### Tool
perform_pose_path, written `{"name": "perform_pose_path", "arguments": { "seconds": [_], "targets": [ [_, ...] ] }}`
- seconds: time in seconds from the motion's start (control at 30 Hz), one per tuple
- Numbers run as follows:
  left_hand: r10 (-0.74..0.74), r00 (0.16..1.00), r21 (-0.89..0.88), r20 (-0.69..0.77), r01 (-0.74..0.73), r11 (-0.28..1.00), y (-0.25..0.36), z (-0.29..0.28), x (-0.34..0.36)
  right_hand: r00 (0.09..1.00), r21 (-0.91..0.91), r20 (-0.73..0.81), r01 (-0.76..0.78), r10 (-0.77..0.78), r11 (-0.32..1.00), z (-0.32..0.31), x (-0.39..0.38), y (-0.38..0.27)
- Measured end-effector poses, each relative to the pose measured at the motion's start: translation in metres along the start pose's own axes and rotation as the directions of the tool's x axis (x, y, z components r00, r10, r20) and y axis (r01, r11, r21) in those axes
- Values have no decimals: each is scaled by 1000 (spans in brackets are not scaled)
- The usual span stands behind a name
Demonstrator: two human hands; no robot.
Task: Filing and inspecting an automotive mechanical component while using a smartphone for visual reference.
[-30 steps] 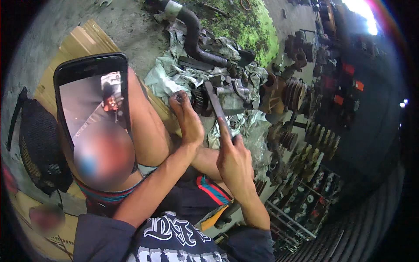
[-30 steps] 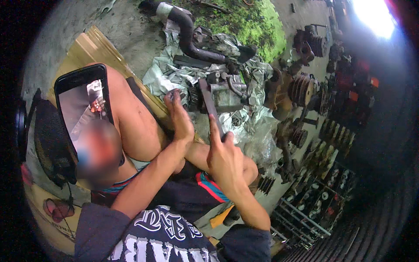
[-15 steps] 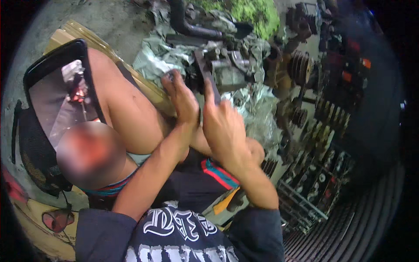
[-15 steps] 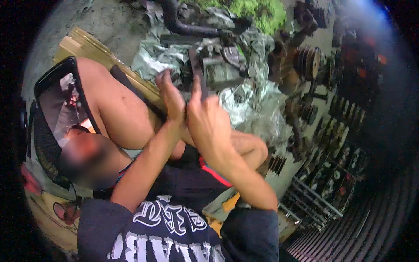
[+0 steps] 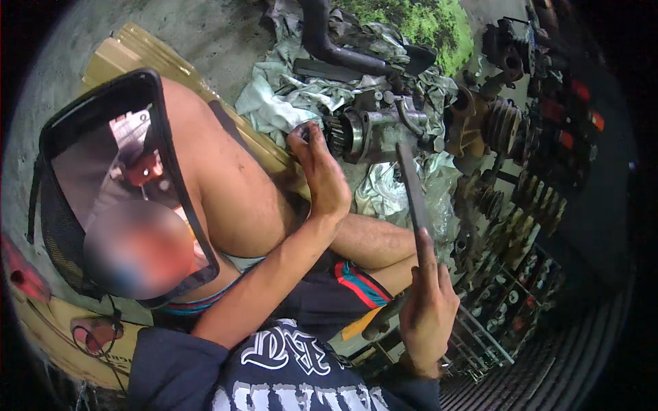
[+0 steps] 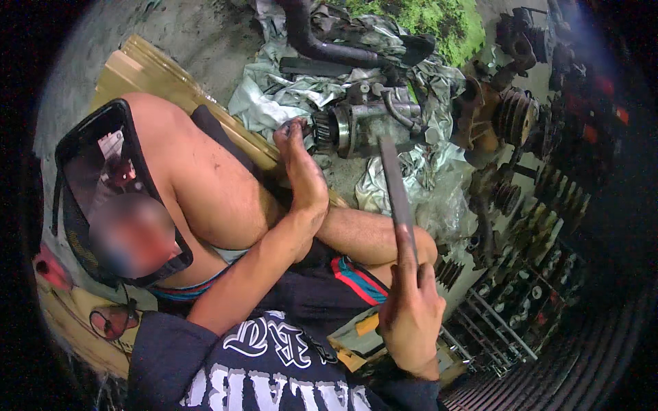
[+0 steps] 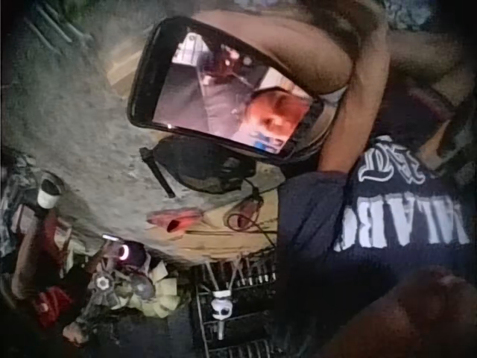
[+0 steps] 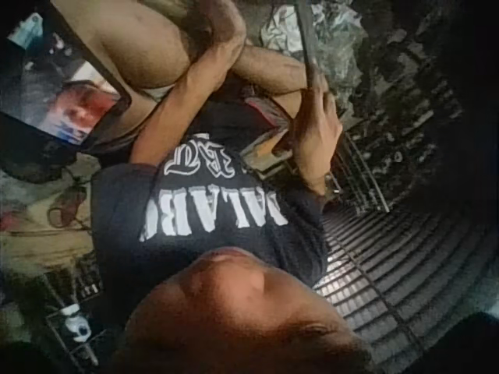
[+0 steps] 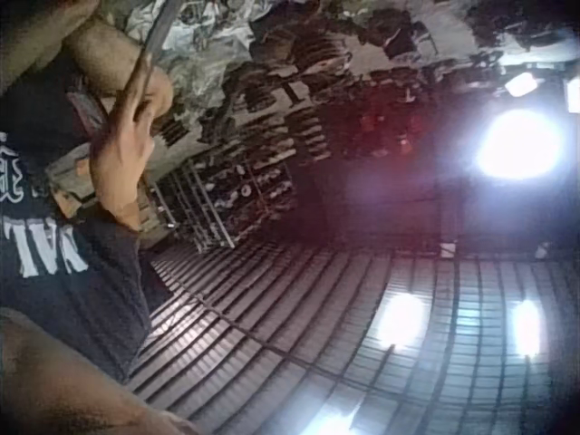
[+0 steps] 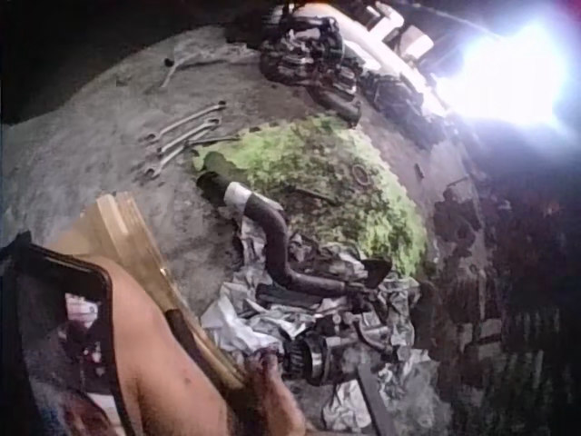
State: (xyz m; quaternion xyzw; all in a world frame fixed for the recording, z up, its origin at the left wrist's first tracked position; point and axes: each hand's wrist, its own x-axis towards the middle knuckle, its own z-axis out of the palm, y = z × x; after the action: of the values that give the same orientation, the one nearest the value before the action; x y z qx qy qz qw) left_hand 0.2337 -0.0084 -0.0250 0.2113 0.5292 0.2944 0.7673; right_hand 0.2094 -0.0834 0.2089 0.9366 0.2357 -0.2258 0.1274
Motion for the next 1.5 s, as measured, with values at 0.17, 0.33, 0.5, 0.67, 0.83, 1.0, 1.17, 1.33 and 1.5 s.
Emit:
{"name": "perform_pose_path", "arguments": {
  "seconds": [0.17, 0.33, 0.5, 0.67, 0.83, 1.0, 1.17, 1.33, 1.5],
  "targets": [
    [-27, 999, 30, -20, 28, 999, 0, -1, 1, 960, 53, -12, 281, -281, 958, 38, 35, -4],
    [-83, 996, 32, -13, 83, 996, 3, 0, 3, 972, -129, 45, 237, -233, 963, 94, 95, -12],
    [-102, 993, 27, -51, 104, 994, 1, 3, 10, 961, -58, -20, 274, -276, 960, 117, 50, 38],
    [-46, 987, -22, -157, 43, 999, -10, 2, 21, 968, 265, -155, 231, -196, 936, 134, 1, 70],
    [-24, 994, -117, -106, 12, 993, -1, -6, 24, 935, 479, -350, 232, -59, 847, 166, -18, 52],
    [22, 995, -112, -100, -34, 993, -7, -8, 27, 916, 475, -389, 290, -97, 831, 186, 14, 30],
    [26, 995, -226, -96, -47, 973, -8, -13, 43, 944, 414, -312, 239, -110, 878, 169, 72, 5],
    [37, 997, -221, -69, -51, 974, 17, -15, 50, 956, 387, -271, 216, -113, 897, 159, 58, 13],
    [37, 999, -295, -32, -45, 954, 17, 1, 47, 988, 325, -134, 112, -71, 939, 148, -27, 44]
  ]
}}
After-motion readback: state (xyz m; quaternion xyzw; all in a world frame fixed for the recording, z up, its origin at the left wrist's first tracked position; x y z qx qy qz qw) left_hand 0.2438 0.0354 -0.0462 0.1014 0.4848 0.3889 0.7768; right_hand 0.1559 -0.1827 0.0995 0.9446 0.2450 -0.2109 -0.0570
